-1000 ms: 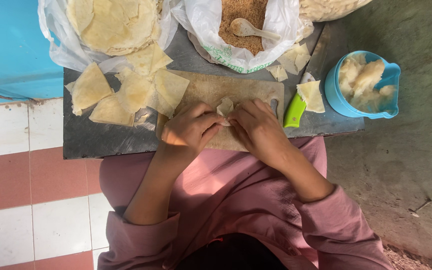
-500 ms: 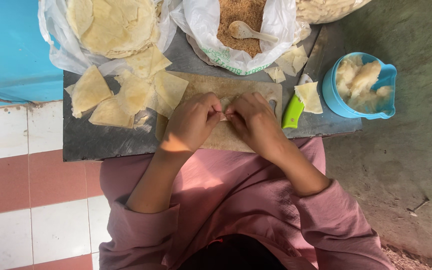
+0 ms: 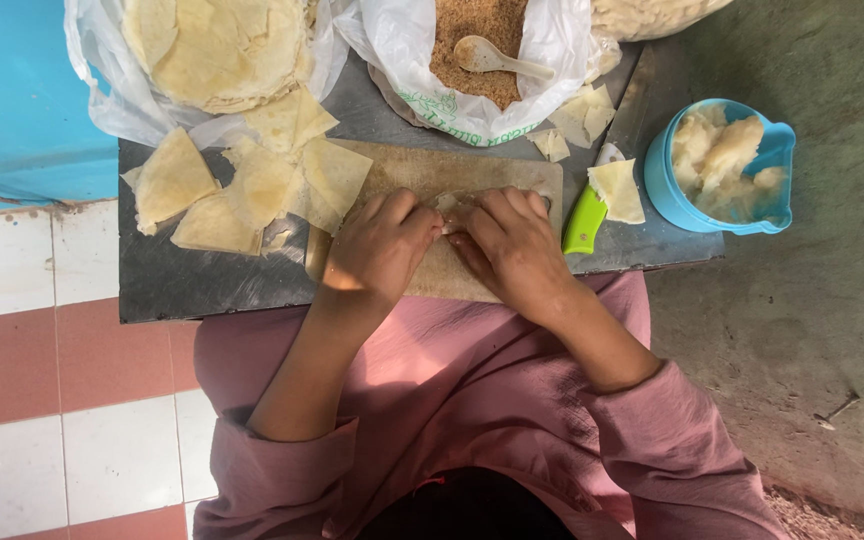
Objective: The person sits at a low table and folds triangular pastry wrappers around filling. They take a wrapper, spoon brown filling from a plastic bag onto it, fold and pinch the wrapper closed, and set the finished parcel aside, repeating the process.
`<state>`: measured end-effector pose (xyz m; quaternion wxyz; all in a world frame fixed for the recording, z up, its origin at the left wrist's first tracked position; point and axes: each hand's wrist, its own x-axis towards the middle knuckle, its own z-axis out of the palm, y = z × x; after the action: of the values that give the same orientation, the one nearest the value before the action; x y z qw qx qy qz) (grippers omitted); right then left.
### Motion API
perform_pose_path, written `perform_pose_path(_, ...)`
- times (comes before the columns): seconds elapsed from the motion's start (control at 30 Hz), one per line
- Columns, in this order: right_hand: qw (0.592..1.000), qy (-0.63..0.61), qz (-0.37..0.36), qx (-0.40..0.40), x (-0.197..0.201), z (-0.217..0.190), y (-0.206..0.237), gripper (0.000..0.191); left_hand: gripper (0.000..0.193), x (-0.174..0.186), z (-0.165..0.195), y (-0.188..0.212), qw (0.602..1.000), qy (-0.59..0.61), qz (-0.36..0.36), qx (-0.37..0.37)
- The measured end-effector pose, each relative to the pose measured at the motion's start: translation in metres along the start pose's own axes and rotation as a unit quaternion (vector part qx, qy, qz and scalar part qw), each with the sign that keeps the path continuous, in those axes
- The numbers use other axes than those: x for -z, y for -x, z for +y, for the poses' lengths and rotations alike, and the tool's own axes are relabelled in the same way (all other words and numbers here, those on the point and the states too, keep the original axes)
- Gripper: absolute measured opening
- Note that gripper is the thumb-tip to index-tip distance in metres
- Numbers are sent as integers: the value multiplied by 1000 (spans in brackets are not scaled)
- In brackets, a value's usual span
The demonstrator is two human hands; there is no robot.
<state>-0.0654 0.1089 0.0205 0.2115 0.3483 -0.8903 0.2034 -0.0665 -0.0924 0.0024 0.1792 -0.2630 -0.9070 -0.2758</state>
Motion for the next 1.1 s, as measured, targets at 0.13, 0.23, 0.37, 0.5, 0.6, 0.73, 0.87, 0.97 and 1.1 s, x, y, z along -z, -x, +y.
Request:
perform_pose_path(0.13,999,16,-37,0,1,5,-4,17,10,0,-4,-2,996,80,-18,34)
perform_pose_path(0.23,999,6,-46,-10,-2,8,-5,16,14,-2,-5,-4,993,94,22,60)
perform_pose_path(0.37,998,-15,-44,-38,-7,8,-6,18,13,-3,-6,2,994,99,48,25)
perform_pose_path(0.5,993,-62,-29,-93,-8,8,-6,17,16,-8,-8,4,999,33,37,23)
perform_pose_path(0.6,999,-15,-25,-29,-5,8,-6,20,14,-11,-7,4,999,-32,20,24)
perform_pose_path(0.73,999,43,-28,-6,-3,8,-5,21,11,-13,6,8,988,-142,58,7)
perform_pose_path(0.87,996,71,-49,-14,-4,9,-5,21,26,-14,10,5,991,-97,93,6)
perform_pose_path(0.97,997,49,-48,-20,-6,12,-5,21,22,-14,3,0,996,-43,83,11)
perform_pose_path(1.1,998,-10,-12,-67,-5,13,-7,22,10,-17,-6,-5,996,-75,41,19)
